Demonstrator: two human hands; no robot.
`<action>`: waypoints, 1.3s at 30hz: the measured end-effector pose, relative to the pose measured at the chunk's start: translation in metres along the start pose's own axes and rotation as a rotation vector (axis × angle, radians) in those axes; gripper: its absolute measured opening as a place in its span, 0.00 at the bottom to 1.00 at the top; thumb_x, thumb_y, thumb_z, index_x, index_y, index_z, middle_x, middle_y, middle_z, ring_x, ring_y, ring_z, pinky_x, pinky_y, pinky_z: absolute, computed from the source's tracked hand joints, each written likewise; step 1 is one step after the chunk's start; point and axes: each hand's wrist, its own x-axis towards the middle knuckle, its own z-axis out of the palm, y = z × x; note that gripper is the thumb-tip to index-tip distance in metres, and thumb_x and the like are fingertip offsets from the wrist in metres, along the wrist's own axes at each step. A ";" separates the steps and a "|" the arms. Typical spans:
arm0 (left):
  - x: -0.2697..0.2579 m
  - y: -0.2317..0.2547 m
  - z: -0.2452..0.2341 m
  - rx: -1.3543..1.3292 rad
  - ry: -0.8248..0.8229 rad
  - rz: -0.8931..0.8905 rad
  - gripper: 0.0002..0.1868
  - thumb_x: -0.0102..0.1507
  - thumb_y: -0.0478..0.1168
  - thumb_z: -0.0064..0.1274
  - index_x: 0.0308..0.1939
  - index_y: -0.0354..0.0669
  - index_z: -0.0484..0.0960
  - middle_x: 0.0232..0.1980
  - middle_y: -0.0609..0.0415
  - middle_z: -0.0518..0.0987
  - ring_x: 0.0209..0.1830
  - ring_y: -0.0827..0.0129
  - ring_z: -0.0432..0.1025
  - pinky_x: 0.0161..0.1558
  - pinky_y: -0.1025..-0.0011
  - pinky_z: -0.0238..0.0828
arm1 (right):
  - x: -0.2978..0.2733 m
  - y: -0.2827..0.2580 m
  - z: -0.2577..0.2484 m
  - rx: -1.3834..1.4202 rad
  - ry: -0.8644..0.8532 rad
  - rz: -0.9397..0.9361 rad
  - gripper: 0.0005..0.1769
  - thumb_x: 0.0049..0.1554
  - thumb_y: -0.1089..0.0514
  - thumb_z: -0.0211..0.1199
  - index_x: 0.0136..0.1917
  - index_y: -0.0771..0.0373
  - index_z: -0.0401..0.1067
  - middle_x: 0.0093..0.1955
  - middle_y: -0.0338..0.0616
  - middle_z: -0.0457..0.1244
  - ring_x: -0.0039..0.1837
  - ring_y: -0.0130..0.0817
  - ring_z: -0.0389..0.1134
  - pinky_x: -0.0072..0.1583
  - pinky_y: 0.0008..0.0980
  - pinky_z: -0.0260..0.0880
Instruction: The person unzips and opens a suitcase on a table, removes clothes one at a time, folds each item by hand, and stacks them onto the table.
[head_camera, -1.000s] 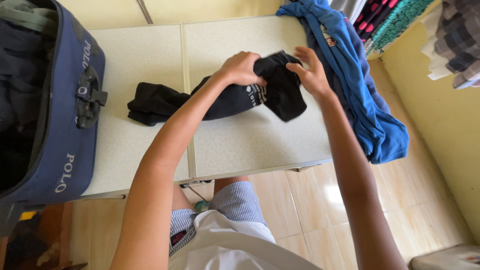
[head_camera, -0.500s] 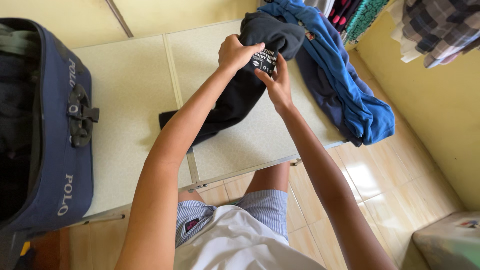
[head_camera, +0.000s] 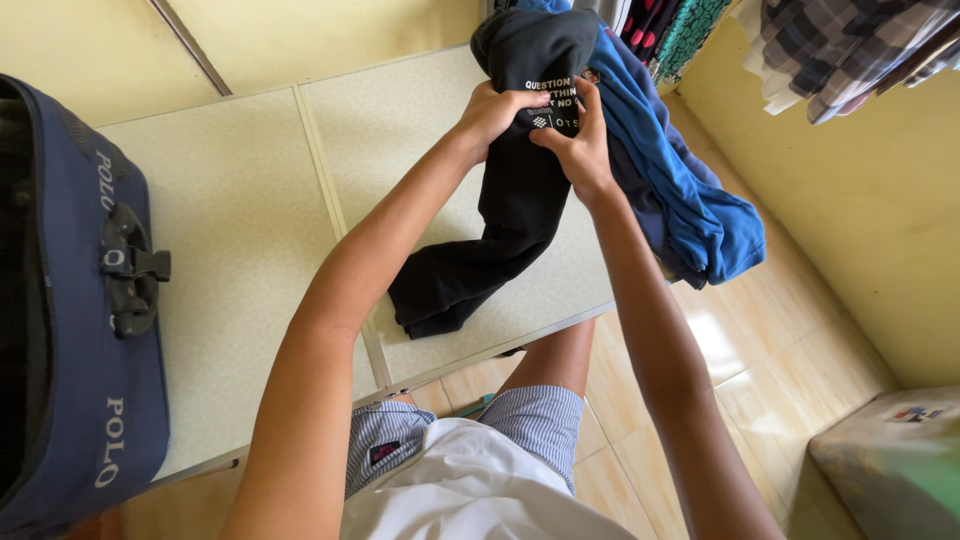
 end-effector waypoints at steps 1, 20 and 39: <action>0.005 -0.002 0.003 -0.020 0.059 -0.036 0.20 0.51 0.45 0.64 0.41 0.32 0.86 0.40 0.44 0.87 0.39 0.61 0.84 0.45 0.67 0.81 | -0.001 0.007 0.001 -0.006 -0.001 -0.001 0.48 0.49 0.71 0.71 0.77 0.65 0.52 0.62 0.53 0.64 0.61 0.37 0.70 0.62 0.32 0.76; 0.151 -0.002 -0.021 -0.355 0.770 -0.199 0.36 0.50 0.48 0.68 0.54 0.24 0.78 0.58 0.39 0.79 0.57 0.54 0.75 0.60 0.61 0.70 | -0.055 0.094 -0.020 0.208 0.027 0.521 0.40 0.46 0.63 0.70 0.70 0.69 0.58 0.61 0.53 0.63 0.63 0.44 0.67 0.66 0.41 0.69; 0.289 -0.042 0.018 -0.353 0.726 -0.125 0.43 0.50 0.53 0.67 0.62 0.29 0.75 0.62 0.39 0.79 0.58 0.52 0.77 0.58 0.59 0.74 | 0.024 -0.043 -0.221 -0.412 -0.137 0.570 0.40 0.50 0.60 0.64 0.76 0.57 0.63 0.64 0.48 0.66 0.63 0.36 0.68 0.65 0.33 0.68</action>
